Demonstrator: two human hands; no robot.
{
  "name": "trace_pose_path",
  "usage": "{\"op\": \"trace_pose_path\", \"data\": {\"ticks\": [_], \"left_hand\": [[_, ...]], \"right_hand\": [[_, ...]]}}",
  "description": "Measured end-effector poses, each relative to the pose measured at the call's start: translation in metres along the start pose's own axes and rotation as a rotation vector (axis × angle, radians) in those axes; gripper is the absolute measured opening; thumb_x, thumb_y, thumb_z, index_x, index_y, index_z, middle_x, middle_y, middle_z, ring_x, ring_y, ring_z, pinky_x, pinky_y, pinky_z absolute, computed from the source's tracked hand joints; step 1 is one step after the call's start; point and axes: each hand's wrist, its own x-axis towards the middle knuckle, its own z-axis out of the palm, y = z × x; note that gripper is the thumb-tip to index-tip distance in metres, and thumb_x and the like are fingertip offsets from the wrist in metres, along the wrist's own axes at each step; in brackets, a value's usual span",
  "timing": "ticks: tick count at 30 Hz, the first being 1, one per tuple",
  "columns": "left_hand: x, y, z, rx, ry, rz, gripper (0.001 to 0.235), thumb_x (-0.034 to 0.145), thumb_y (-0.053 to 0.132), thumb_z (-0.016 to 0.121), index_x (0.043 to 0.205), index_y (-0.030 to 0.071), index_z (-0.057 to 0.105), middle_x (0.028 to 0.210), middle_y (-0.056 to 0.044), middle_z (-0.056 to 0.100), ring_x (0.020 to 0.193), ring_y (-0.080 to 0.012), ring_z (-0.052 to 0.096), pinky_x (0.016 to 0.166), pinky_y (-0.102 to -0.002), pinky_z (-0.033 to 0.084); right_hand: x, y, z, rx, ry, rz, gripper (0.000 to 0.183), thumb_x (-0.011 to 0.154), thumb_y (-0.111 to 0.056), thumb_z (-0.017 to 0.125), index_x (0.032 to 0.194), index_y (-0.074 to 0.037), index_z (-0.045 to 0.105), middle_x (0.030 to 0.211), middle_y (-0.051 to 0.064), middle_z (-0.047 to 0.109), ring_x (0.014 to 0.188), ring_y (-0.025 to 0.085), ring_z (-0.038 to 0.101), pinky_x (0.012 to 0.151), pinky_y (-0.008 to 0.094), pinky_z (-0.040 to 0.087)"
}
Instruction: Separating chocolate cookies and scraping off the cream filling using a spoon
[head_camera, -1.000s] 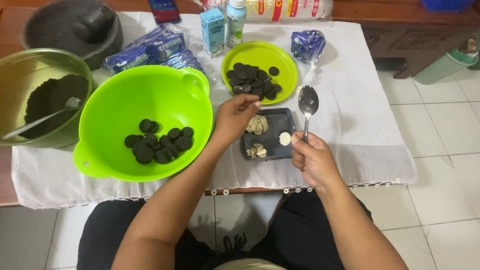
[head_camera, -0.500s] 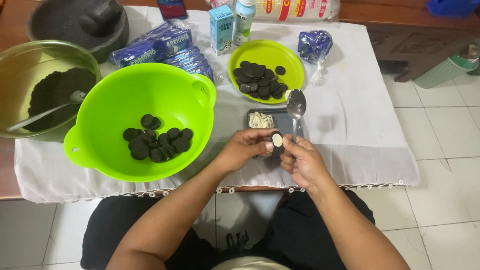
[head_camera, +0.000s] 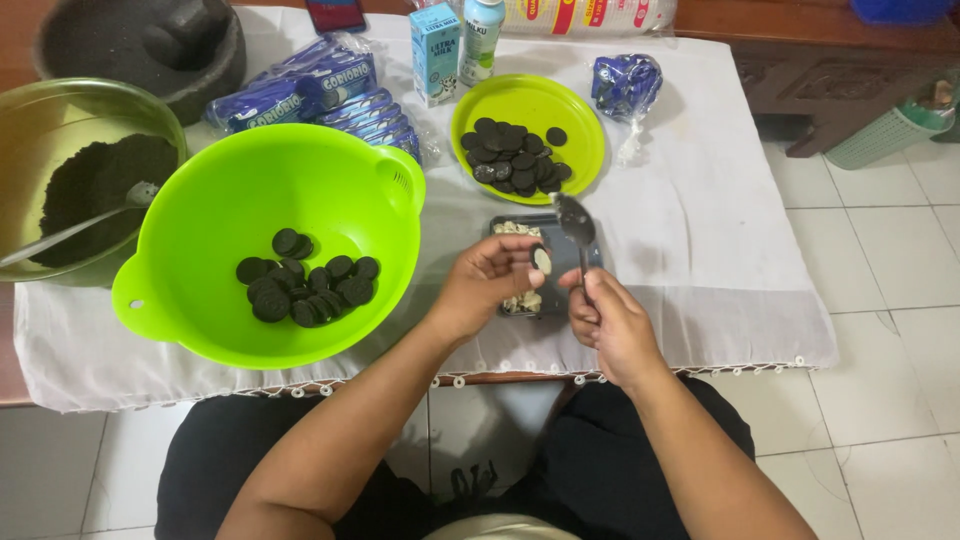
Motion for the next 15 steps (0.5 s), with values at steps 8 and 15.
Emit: {"op": "trace_pose_path", "data": {"ticks": [8, 15], "left_hand": [[0.01, 0.013, -0.011, 0.093, 0.202, 0.16, 0.056, 0.075, -0.001, 0.09, 0.125, 0.005, 0.066, 0.109, -0.009, 0.076, 0.096, -0.0116, 0.074, 0.088, -0.025, 0.062], [0.01, 0.009, -0.014, 0.148, 0.223, 0.192, 0.052, 0.075, -0.001, 0.091, 0.121, 0.004, 0.068, 0.109, -0.012, 0.077, 0.098, -0.0133, 0.074, 0.091, -0.028, 0.061]], "right_hand": [[-0.005, 0.024, -0.008, -0.272, 0.01, -0.127, 0.026, 0.106, -0.017, 0.05, 0.105, 0.002, 0.067, 0.061, -0.005, 0.027, 0.047, 0.001, 0.023, 0.041, 0.016, 0.018], [-0.008, 0.019, -0.001, -0.347, 0.062, -0.191, 0.022, 0.104, -0.013, 0.055, 0.101, -0.001, 0.073, 0.057, -0.004, 0.033, 0.048, 0.002, 0.024, 0.044, 0.016, 0.02]]}}
